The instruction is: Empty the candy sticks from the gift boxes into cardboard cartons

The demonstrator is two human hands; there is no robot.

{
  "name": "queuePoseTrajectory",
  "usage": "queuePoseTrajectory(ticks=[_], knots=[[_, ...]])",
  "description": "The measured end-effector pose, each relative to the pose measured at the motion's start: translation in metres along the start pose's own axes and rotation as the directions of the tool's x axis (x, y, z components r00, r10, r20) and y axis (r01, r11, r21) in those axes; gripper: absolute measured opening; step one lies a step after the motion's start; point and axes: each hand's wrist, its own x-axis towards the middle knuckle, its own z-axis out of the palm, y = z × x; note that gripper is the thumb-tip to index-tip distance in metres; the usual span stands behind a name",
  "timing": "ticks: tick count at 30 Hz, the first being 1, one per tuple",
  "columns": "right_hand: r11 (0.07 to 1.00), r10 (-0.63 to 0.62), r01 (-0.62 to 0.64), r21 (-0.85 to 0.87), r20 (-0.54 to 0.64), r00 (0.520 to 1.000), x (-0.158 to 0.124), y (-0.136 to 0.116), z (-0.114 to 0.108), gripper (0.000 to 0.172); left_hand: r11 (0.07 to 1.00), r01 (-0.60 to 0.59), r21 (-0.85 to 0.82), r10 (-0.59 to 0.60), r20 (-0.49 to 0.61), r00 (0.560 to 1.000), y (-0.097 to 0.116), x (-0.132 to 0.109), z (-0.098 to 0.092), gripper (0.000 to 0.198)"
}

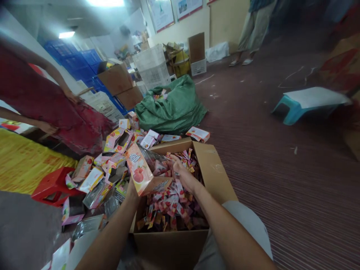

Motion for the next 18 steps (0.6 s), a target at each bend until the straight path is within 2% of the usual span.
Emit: queuePoseTrajectory(ticks=[2, 3, 5, 6, 8, 9, 11, 12, 13, 15, 17, 18], knots=[[0.971, -0.136, 0.146, -0.19, 0.062, 0.989, -0.009, 0.007, 0.009, 0.109, 0.998, -0.024, -0.058, 0.019, -0.082, 0.996, -0.012, 0.001, 0.007, 0.052], [0.942, -0.174, 0.179, -0.284, 0.041, 0.984, -0.012, 0.012, 0.015, 0.12, 0.996, -0.027, -0.085, 0.017, -0.121, 0.993, -0.019, 0.0, 0.012, 0.056], [0.905, -0.224, 0.169, -0.39, -0.101, 0.969, -0.014, 0.018, 0.023, 0.136, 0.993, -0.028, -0.117, 0.009, -0.16, 0.987, -0.028, -0.003, 0.021, 0.058], [0.91, -0.235, 0.148, -0.386, -0.187, 0.954, -0.014, 0.018, 0.024, 0.138, 0.994, -0.027, -0.108, 0.01, -0.155, 0.988, -0.031, -0.005, 0.023, 0.057], [0.948, -0.227, 0.141, -0.285, -0.294, 0.928, -0.01, 0.011, 0.022, 0.135, 0.999, -0.025, -0.038, 0.018, -0.168, 0.986, -0.027, -0.01, 0.021, 0.055], [0.965, -0.214, 0.156, -0.21, -0.293, 0.932, -0.008, 0.004, 0.018, 0.129, 0.999, -0.027, 0.022, 0.031, -0.202, 0.979, -0.021, -0.012, 0.019, 0.055], [0.98, -0.196, 0.182, -0.085, -0.205, 0.959, -0.005, -0.012, 0.008, 0.115, 0.987, -0.056, 0.153, 0.098, -0.276, 0.956, -0.003, -0.016, 0.014, 0.056], [0.981, -0.192, 0.186, -0.053, -0.146, 0.971, -0.004, -0.02, 0.003, 0.108, 0.975, -0.091, 0.203, 0.145, -0.268, 0.952, 0.006, -0.018, 0.013, 0.057], [0.983, -0.181, 0.179, -0.038, -0.097, 0.979, -0.003, -0.026, -0.002, 0.103, 0.963, -0.139, 0.23, 0.189, -0.211, 0.959, 0.015, -0.02, 0.014, 0.057], [0.989, -0.143, 0.142, -0.03, -0.06, 0.988, -0.001, -0.033, -0.011, 0.096, 0.946, -0.227, 0.231, 0.236, -0.011, 0.972, 0.025, -0.024, 0.019, 0.055], [0.994, -0.112, 0.11, -0.02, -0.135, 0.985, 0.003, -0.033, -0.018, 0.089, 0.938, -0.24, 0.249, 0.211, 0.136, 0.968, 0.028, -0.028, 0.026, 0.051], [0.995, -0.104, 0.103, -0.01, -0.184, 0.977, 0.005, -0.032, -0.021, 0.085, 0.932, -0.229, 0.28, 0.194, 0.148, 0.97, 0.028, -0.029, 0.027, 0.048]])
